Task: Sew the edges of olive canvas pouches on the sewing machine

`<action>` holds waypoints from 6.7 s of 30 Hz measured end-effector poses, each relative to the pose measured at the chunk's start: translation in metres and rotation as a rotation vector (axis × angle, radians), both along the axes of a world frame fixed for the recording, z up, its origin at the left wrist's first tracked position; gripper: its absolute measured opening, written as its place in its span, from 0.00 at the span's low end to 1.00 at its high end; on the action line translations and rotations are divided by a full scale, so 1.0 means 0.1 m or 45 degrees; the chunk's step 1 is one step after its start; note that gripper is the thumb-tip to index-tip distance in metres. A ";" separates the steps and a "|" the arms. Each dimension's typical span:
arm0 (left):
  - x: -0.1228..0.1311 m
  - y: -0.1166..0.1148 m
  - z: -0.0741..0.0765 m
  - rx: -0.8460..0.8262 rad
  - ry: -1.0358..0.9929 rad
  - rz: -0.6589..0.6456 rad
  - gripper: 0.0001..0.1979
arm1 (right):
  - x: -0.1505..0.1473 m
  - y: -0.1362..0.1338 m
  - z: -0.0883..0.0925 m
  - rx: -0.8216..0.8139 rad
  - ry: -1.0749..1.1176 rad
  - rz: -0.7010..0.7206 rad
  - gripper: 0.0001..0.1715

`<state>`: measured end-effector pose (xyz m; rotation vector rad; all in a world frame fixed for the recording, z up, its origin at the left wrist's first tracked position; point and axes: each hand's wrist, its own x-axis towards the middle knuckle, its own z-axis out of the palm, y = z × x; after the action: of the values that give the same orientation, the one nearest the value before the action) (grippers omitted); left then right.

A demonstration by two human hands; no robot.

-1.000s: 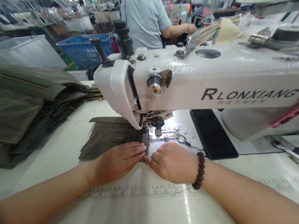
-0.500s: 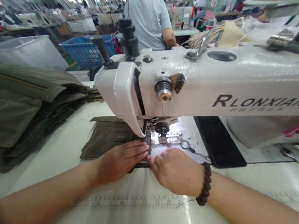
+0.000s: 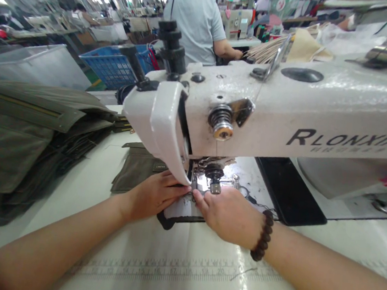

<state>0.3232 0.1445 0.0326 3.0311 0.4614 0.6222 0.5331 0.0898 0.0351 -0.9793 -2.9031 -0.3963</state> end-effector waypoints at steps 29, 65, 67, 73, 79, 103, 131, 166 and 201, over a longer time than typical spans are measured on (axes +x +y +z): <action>0.11 0.17 0.09 -0.006 0.055 0.178 0.07 | -0.05 0.02 0.07 -0.032 0.124 -0.056 0.12; 0.22 -0.21 0.42 -0.352 0.563 0.318 0.10 | -0.03 0.02 0.07 -0.090 0.148 -0.108 0.10; 0.20 -0.31 0.45 -0.347 0.576 0.328 0.13 | -0.04 0.02 0.10 -0.143 0.122 -0.133 0.10; -0.04 -1.05 0.34 -0.389 0.563 0.227 0.45 | -0.05 -0.12 0.35 -0.403 -0.004 -0.220 0.09; -0.19 -1.32 0.28 -0.376 0.316 0.215 0.14 | -0.07 -0.64 0.52 -0.631 -0.036 -0.174 0.07; -0.16 -1.32 0.40 -1.356 -0.460 0.469 0.05 | -0.37 -1.22 0.07 -0.147 0.919 -0.268 0.10; 0.03 -1.64 0.45 -0.434 -0.130 0.434 0.11 | -0.19 -1.28 0.03 -0.037 0.961 0.078 0.11; 0.04 -1.69 0.33 0.045 -0.018 0.216 0.09 | -0.14 -1.30 0.11 -0.072 0.982 0.041 0.12; -0.11 -1.19 0.04 0.130 0.035 0.084 0.16 | -0.20 -0.92 0.26 -0.271 0.239 0.005 0.10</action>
<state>0.3118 0.0251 0.0367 3.1354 0.5498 0.6268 0.5132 -0.0026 0.0609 -0.9771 -2.8156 0.0069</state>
